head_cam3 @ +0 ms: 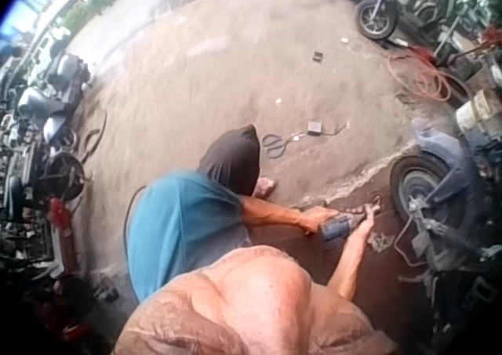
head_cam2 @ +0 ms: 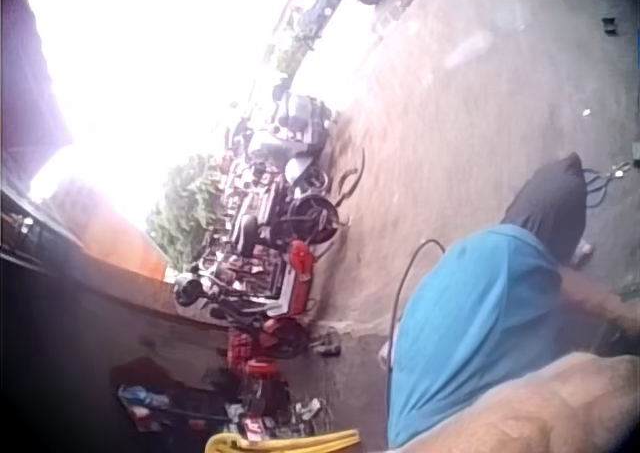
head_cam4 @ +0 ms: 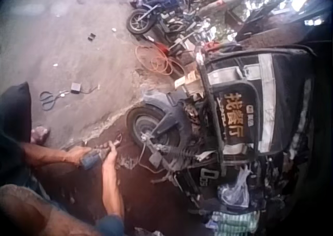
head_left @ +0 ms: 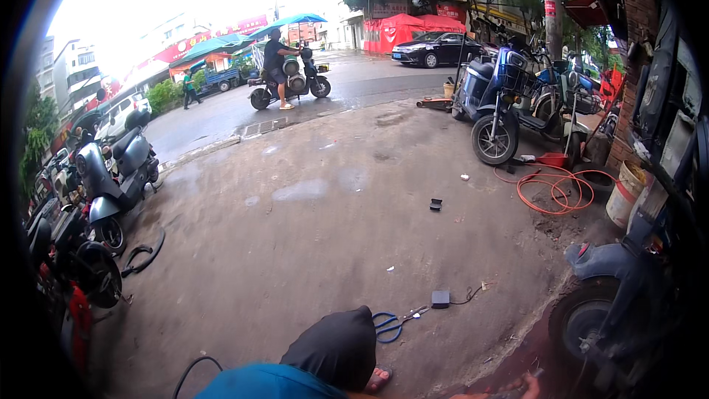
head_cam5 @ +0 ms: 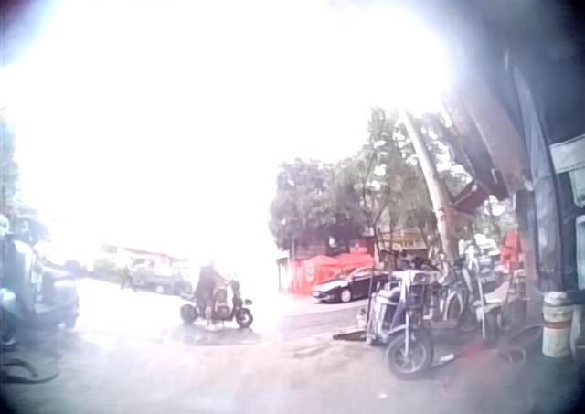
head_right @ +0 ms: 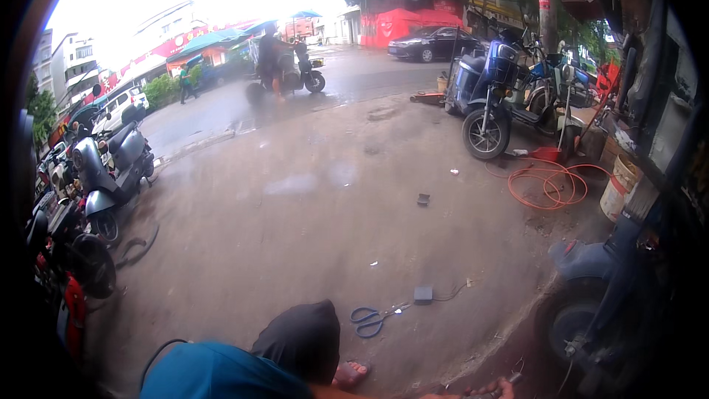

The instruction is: The person disassembles parts of an electric scooter wheel assembly by attaching sockets to an electric impact wrench, loosening fasteners, and removing brackets and nuts by hand.

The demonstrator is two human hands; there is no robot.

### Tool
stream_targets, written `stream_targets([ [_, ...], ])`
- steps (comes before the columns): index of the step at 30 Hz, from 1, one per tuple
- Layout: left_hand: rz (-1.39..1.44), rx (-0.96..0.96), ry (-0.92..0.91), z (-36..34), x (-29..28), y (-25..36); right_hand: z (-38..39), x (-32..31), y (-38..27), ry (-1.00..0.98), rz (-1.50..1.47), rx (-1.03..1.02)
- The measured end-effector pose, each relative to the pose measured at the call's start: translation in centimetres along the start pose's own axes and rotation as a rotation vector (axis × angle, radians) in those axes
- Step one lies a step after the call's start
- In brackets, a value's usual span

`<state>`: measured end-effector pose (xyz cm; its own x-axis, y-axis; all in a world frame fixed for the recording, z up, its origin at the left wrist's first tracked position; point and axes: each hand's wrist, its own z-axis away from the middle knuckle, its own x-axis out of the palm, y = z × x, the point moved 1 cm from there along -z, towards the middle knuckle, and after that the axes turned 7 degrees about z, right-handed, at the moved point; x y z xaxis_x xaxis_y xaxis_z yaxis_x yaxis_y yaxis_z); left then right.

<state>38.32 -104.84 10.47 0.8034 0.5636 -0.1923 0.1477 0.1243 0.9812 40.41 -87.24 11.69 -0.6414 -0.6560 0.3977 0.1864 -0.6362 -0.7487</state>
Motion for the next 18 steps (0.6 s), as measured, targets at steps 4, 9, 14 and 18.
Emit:
stream_targets([
  [4,-0.038,0.095,0.035,-0.2,-0.4,-0.4,-0.2,0.9,-0.5,0.014,0.016,-0.003],
  [9,-0.064,0.138,0.047,-0.4,-0.5,-0.1,0.2,0.6,-0.7,-0.02,0.003,0.043],
  [14,0.019,-0.095,-0.061,-1.2,-1.2,0.8,-0.3,-0.2,0.4,-0.1,-0.086,-0.056],
  [18,-0.14,-0.316,-0.259,-1.5,-3.8,3.8,-2.2,-0.5,1.2,-0.114,-0.085,-0.079],
])
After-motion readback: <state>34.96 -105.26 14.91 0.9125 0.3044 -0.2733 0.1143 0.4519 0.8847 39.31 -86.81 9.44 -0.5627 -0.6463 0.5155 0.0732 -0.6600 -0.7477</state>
